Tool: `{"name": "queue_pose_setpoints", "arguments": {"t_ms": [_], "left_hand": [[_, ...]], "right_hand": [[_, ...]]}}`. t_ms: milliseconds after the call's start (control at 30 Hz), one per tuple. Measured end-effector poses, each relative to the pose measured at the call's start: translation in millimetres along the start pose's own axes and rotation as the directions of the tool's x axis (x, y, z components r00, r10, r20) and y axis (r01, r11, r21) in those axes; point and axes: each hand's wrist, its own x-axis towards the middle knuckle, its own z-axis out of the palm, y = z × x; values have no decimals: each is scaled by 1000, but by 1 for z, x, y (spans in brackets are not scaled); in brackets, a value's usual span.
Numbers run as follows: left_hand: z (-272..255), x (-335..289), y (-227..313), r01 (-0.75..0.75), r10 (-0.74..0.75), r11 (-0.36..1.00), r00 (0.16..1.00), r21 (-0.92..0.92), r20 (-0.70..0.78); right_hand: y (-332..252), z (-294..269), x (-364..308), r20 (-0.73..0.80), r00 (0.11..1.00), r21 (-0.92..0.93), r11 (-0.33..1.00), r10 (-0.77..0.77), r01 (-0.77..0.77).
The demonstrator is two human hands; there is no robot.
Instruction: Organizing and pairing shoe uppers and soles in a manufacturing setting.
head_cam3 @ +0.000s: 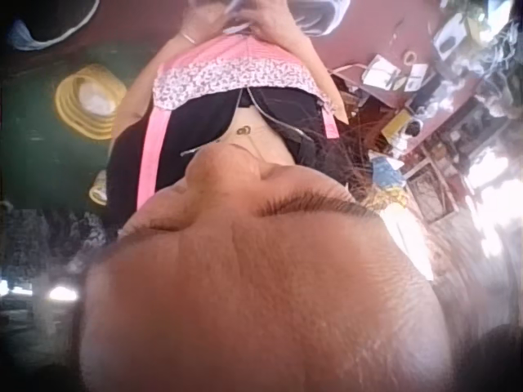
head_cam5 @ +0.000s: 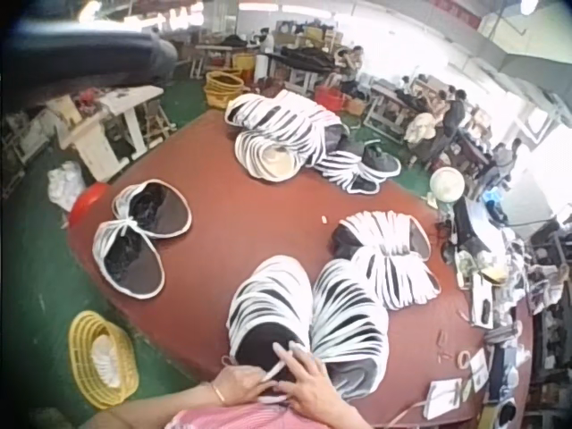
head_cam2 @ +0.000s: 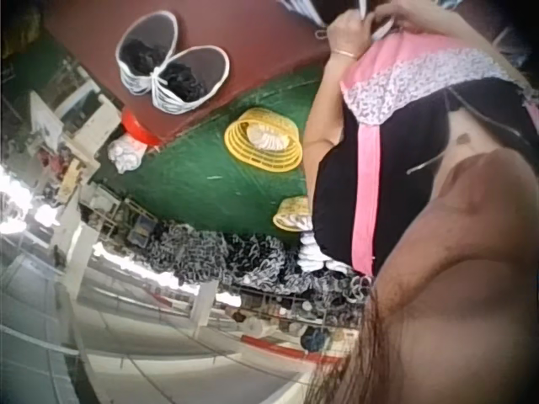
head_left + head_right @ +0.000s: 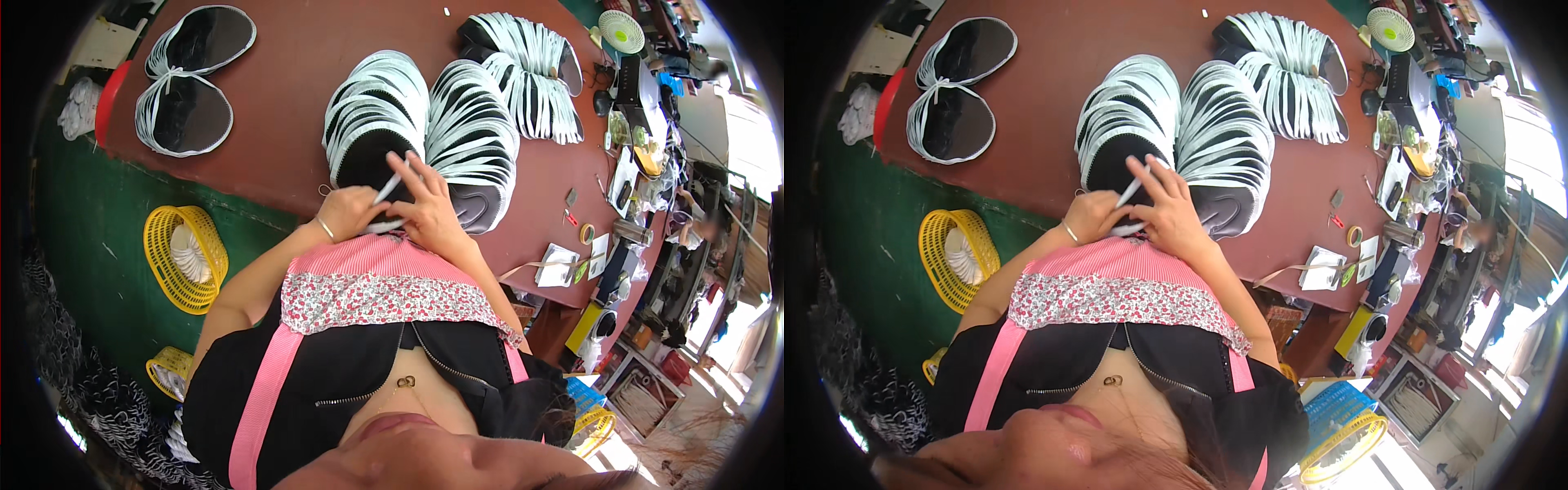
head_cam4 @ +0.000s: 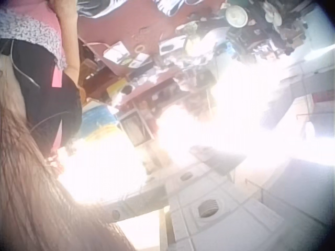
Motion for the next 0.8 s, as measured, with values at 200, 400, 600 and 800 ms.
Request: {"name": "queue_pose_setpoints", "arguments": {"t_ms": [200,400,600,800], "left_hand": [[-34,-6,-12,-91,105,928,994,-361,20],[-8,18,-58,164,-436,824,794,-542,-423],[-5,26,-70,302,-432,870,849,-391,-305],[-23,38,-53,493,-593,757,794,-429,-135]], "right_hand": [[12,16,-27,11,994,55,993,-106,105],[6,13,-22,-50,992,81,989,-119,123],[2,15,-23,-29,1000,44,999,5,-4],[5,16,-22,-14,1000,35,999,-14,15]]}}
